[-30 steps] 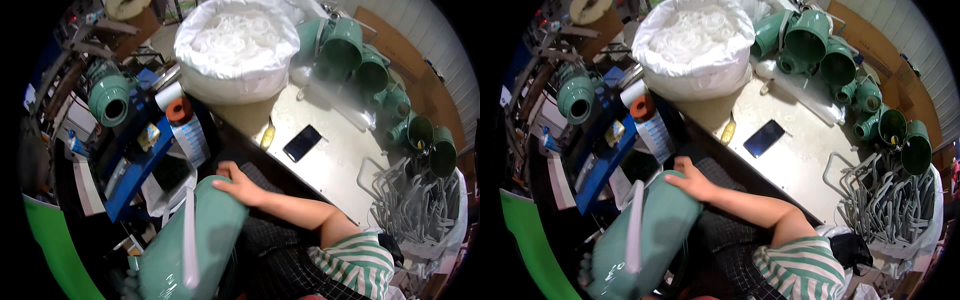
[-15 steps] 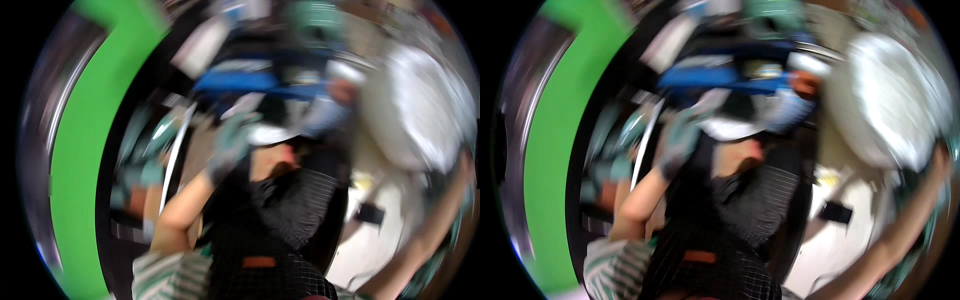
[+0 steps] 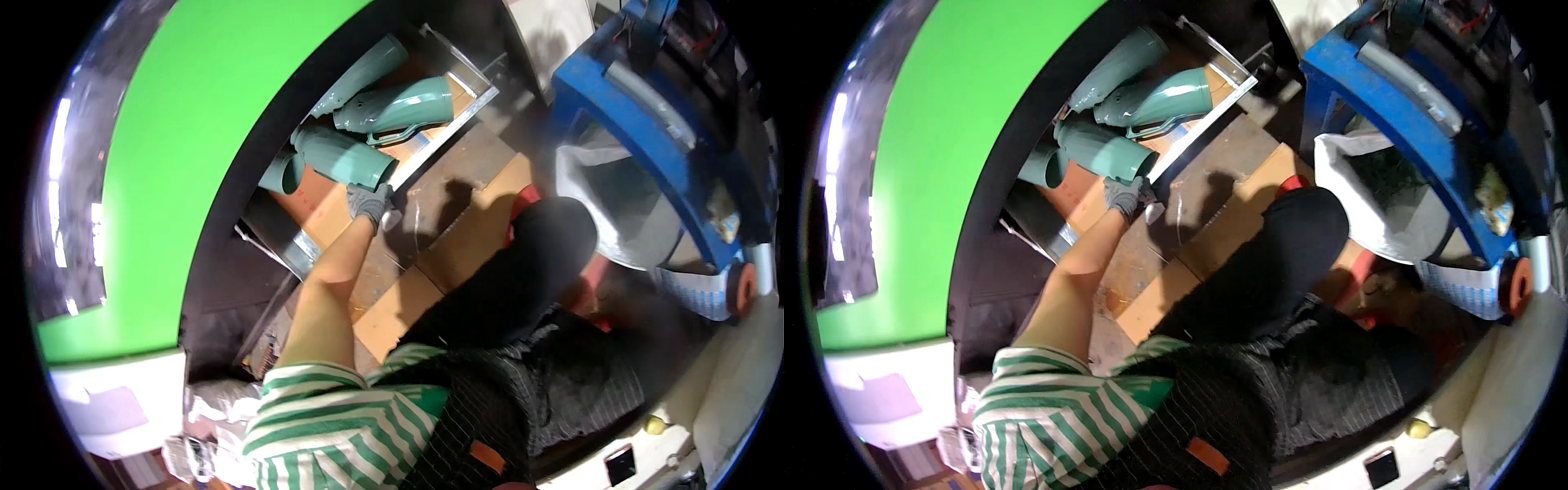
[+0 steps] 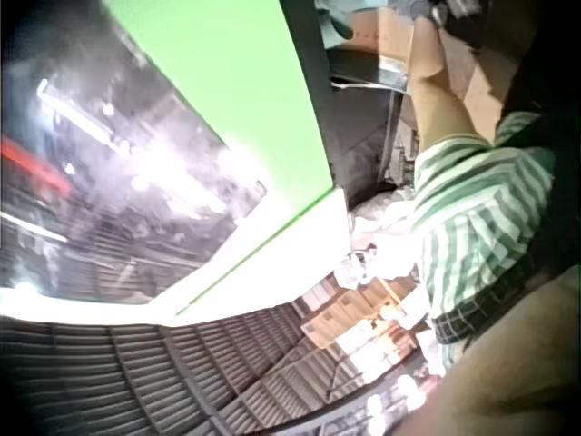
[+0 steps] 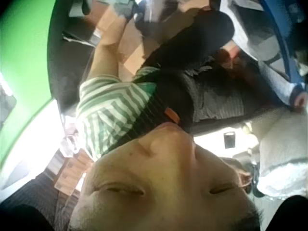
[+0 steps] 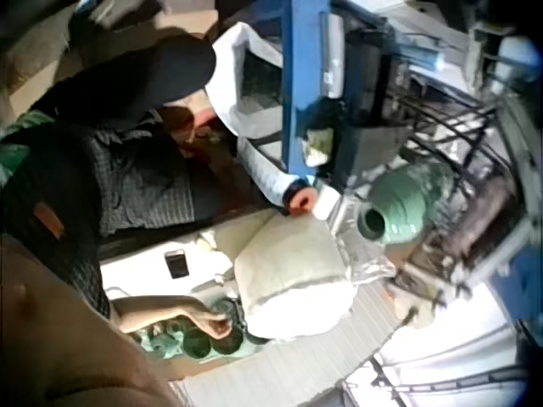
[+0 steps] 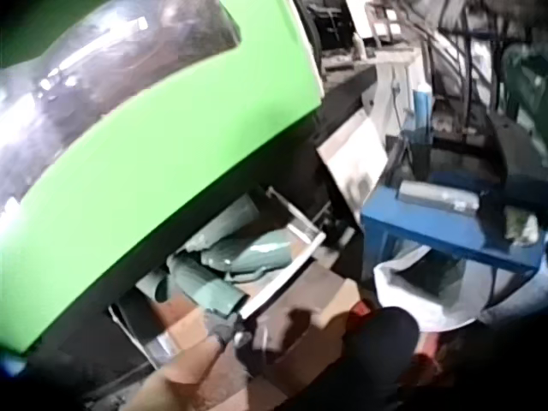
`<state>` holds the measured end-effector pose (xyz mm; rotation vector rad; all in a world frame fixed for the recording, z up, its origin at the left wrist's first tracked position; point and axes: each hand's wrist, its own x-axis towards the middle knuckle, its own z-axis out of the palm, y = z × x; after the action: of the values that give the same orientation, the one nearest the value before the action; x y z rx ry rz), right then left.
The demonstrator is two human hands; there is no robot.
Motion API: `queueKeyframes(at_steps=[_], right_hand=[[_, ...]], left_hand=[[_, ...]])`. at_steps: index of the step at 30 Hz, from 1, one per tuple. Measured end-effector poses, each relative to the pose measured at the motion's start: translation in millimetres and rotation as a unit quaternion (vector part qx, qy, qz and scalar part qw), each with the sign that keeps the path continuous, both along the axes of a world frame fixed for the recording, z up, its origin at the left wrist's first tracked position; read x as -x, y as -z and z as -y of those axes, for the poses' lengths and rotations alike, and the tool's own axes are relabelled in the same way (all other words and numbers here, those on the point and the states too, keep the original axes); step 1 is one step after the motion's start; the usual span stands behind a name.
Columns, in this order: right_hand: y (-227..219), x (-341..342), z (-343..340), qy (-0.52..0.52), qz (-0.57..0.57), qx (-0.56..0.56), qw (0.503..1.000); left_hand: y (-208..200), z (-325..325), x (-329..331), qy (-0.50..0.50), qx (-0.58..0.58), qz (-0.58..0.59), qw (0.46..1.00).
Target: The person sits on the floor in a workshop and repeatedly assembles light green kettles. They pick up a kettle body, attach a white handle, and place the finished unit on a nearby table. The process is repeated for multiple units.
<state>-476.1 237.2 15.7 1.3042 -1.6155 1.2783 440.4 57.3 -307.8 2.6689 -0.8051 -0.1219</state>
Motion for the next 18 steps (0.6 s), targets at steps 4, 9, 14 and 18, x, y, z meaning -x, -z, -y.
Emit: queueKeyframes(at_steps=[4,9,14,18], right_hand=[[34.6,-136.3,-3.5,-0.134,0.084,-0.247,0.956],[45.1,-199.9,43.8,-0.13,0.156,-0.443,0.873],[60.8,-241.3,82.5,-0.245,0.233,-0.447,0.828],[67.0,-280.7,117.1,-0.426,0.336,-0.396,0.741]], left_hand=[[105.5,37.4,-78.9,-0.108,0.027,-0.042,0.993],[69.9,31.2,-102.9,-0.143,0.1,-0.24,0.955],[-143.8,-57.6,17.6,-0.003,0.358,-0.74,0.569],[-247.9,-109.0,130.6,0.169,0.135,-0.628,0.748]])
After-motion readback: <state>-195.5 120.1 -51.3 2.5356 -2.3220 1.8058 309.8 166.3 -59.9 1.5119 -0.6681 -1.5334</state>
